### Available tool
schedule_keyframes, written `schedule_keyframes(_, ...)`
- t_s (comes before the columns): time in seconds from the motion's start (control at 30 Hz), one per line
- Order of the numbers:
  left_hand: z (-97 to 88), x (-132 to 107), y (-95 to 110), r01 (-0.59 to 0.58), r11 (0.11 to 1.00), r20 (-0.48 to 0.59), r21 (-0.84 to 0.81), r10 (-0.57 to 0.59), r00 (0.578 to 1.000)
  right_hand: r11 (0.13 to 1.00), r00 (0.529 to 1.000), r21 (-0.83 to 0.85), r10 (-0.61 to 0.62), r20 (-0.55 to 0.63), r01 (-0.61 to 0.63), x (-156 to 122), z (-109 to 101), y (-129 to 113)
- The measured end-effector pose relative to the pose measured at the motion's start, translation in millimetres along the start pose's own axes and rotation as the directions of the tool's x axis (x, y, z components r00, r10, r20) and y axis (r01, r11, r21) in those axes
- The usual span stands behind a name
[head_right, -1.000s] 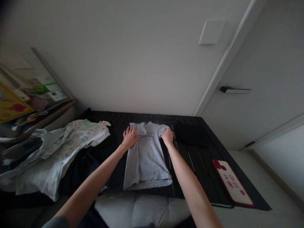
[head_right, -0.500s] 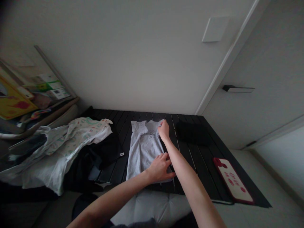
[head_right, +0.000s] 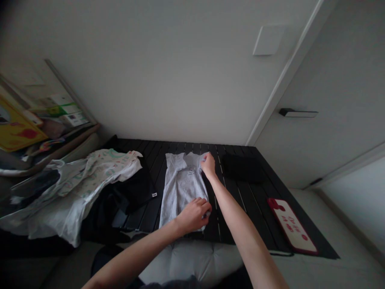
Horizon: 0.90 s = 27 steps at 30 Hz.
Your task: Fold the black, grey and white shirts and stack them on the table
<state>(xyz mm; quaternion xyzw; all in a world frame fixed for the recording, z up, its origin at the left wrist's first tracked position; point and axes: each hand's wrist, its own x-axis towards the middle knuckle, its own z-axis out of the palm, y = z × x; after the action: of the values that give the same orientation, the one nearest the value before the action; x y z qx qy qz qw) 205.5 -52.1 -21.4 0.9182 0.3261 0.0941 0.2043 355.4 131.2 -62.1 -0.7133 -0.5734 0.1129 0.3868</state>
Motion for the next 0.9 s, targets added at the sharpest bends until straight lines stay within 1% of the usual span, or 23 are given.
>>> schedule_keyframes(0.07, -3.5, -10.6, 2.2, 0.043, 0.990, -0.051, -0.132, -0.050, 0.997, 1.000, 1.000, 0.002, -0.007, -0.014, 0.007, 0.8, -0.8, 0.4)
schedule_keyframes(0.13, -2.7, -21.1, 4.0, 0.094, 0.947, -0.104, -0.307, -0.132, 0.986, 0.999, 0.999, 0.009, -0.032, -0.027, 0.032, 1.6, -0.8, -2.7)
schedule_keyframes(0.2, 1.0, -31.1, 4.9, 0.150, 0.880, -0.151, -0.451, -0.241, 0.959, 0.997, 0.997, 0.025, -0.074, -0.030, 0.074, 1.2, 0.8, -9.9)
schedule_keyframes(0.27, 5.3, -40.2, 5.1, 0.204, 0.820, -0.169, -0.534, -0.340, 0.925, 0.989, 0.990, 0.056, -0.137, -0.014, 0.138, -1.1, 5.1, -20.4)
schedule_keyframes(0.3, 7.0, -44.5, 4.9, 0.228, 0.798, -0.160, -0.558, -0.373, 0.914, 0.981, 0.984, 0.077, -0.178, 0.000, 0.178, -3.2, 8.6, -26.3)
schedule_keyframes(0.4, 9.2, -56.4, 3.1, 0.274, 0.755, -0.094, -0.596, -0.405, 0.910, 0.944, 0.952, 0.149, -0.303, 0.046, 0.294, -11.4, 23.8, -42.6)
schedule_keyframes(0.5, 9.0, -66.3, -0.1, 0.314, 0.707, -0.054, -0.634, -0.446, 0.893, 0.915, 0.928, 0.217, -0.365, 0.077, 0.342, -20.1, 43.3, -52.4)
schedule_keyframes(0.57, 8.4, -71.5, -1.9, 0.348, 0.657, -0.018, -0.669, -0.482, 0.876, 0.908, 0.925, 0.260, -0.365, 0.107, 0.328, -25.3, 56.0, -54.6)
schedule_keyframes(0.63, 7.6, -75.2, -3.0, 0.390, 0.622, 0.031, -0.679, -0.507, 0.861, 0.916, 0.930, 0.299, -0.326, 0.172, 0.266, -30.2, 66.5, -54.2)
schedule_keyframes(0.67, 7.0, -76.6, -3.3, 0.413, 0.619, 0.052, -0.668, -0.515, 0.855, 0.922, 0.929, 0.312, -0.302, 0.214, 0.228, -32.6, 70.5, -53.3)
schedule_keyframes(0.77, 4.0, -78.7, -3.3, 0.459, 0.657, 0.077, -0.597, -0.523, 0.849, 0.935, 0.916, 0.320, -0.257, 0.309, 0.154, -38.6, 76.0, -49.5)
schedule_keyframes(0.83, 1.0, -79.2, -2.7, 0.474, 0.680, 0.103, -0.560, -0.511, 0.854, 0.933, 0.903, 0.324, -0.266, 0.337, 0.154, -41.2, 73.9, -47.3)
schedule_keyframes(0.9, -3.0, -79.4, -1.7, 0.486, 0.683, 0.152, -0.545, -0.490, 0.859, 0.928, 0.888, 0.336, -0.284, 0.362, 0.160, -43.3, 67.2, -45.6)
